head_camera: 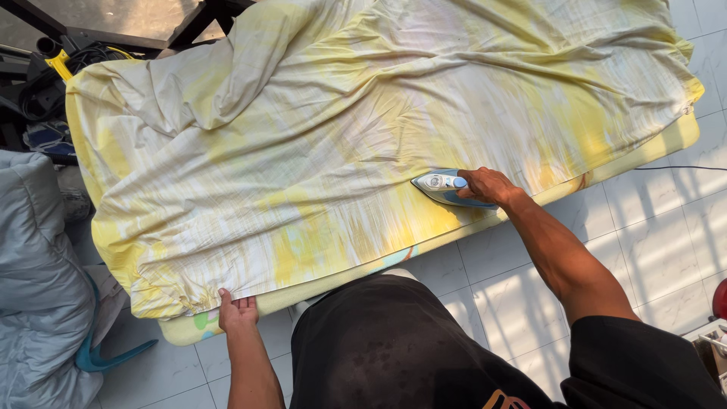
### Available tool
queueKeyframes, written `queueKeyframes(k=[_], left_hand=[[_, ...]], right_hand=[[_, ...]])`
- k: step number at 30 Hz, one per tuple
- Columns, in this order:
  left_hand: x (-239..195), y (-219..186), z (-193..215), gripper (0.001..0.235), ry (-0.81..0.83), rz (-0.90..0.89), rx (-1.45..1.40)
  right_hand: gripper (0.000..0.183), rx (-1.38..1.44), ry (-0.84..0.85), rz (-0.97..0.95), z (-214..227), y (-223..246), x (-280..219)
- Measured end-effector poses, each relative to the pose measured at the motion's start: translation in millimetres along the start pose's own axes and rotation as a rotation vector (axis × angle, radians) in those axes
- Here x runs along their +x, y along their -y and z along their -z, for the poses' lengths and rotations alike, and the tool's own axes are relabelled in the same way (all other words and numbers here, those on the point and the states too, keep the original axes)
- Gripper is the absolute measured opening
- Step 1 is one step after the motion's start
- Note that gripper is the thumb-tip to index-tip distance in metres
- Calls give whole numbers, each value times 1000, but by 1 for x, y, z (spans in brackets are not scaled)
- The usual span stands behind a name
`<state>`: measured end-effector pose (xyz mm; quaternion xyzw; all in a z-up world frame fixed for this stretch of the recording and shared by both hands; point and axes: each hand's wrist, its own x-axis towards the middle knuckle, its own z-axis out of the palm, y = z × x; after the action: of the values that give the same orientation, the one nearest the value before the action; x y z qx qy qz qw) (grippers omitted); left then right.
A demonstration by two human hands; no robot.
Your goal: The person irons a large yellow and white patterned sheet laid out on a padded ironing surface. They use a handheld electric iron, moving it back and forth while smoothing the fabric with their other hand.
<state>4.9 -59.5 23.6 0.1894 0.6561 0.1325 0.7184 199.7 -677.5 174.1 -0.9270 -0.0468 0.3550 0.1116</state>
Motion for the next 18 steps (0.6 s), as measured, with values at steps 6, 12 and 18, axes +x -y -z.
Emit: queueKeyframes(k=[6, 12, 18], left_hand=[[-29, 81, -12, 41, 80, 63, 142], [-49, 113, -14, 41, -4, 55, 24], [-53, 108, -20, 33, -34, 46, 30]], right_hand=[[38, -92, 83, 120, -25, 3, 1], [36, -40, 147, 283, -90, 61, -17], [31, 70, 72, 324, -59, 28, -17]])
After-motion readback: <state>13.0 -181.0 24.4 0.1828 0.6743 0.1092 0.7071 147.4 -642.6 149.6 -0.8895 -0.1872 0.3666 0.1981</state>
